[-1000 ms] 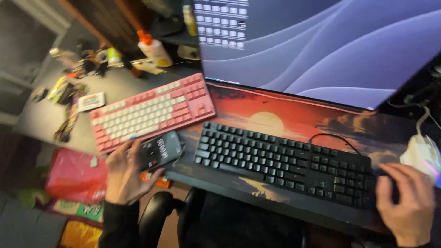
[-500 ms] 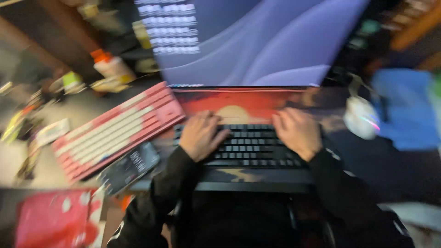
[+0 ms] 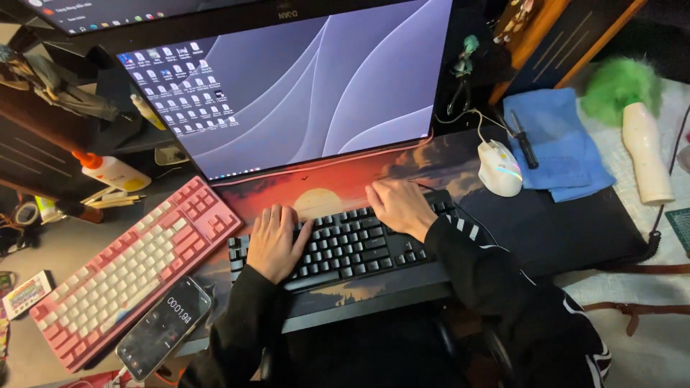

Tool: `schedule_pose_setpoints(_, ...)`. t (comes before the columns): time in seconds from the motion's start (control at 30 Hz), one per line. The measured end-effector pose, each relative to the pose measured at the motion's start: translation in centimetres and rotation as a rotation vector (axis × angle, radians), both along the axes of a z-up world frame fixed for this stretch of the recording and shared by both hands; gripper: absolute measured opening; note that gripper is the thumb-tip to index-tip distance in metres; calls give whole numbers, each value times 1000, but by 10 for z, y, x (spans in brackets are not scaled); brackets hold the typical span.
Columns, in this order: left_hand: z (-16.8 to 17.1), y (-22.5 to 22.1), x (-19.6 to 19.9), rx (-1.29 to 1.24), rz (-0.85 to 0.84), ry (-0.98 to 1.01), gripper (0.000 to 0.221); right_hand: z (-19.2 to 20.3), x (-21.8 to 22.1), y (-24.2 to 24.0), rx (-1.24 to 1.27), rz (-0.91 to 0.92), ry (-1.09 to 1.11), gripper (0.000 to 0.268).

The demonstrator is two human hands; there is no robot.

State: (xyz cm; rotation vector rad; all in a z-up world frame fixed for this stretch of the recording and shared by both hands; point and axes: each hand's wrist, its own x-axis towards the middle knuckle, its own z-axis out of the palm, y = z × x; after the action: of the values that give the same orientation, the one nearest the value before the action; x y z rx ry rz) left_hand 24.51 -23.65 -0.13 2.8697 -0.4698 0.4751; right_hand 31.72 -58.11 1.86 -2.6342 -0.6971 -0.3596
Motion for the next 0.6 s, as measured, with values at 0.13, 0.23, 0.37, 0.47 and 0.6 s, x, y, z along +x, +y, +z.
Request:
schedule_pose_setpoints(0.13, -4, 5, 2, 11, -25, 16, 52, 9, -4, 0, 11, -94, -9, 47)
schedule_pose_setpoints(0.23, -2, 0, 0, -14, -17, -21, 52, 27, -7, 5, -32, -47, 36, 51)
schedule_pose_setpoints(0.37, -6, 1, -2, -8, 10, -48, 50, 107, -36, 19, -130, 27, -43, 54)
schedule_pose_setpoints(0.47, -11, 0, 0, -14, 9, -88, 50, 147, -28, 42, -166, 159, 55, 60)
schedule_pose_setpoints(0.6, -10, 1, 0, -45, -1, -55, 43, 108, 37, 87, -150, 210, 270, 59)
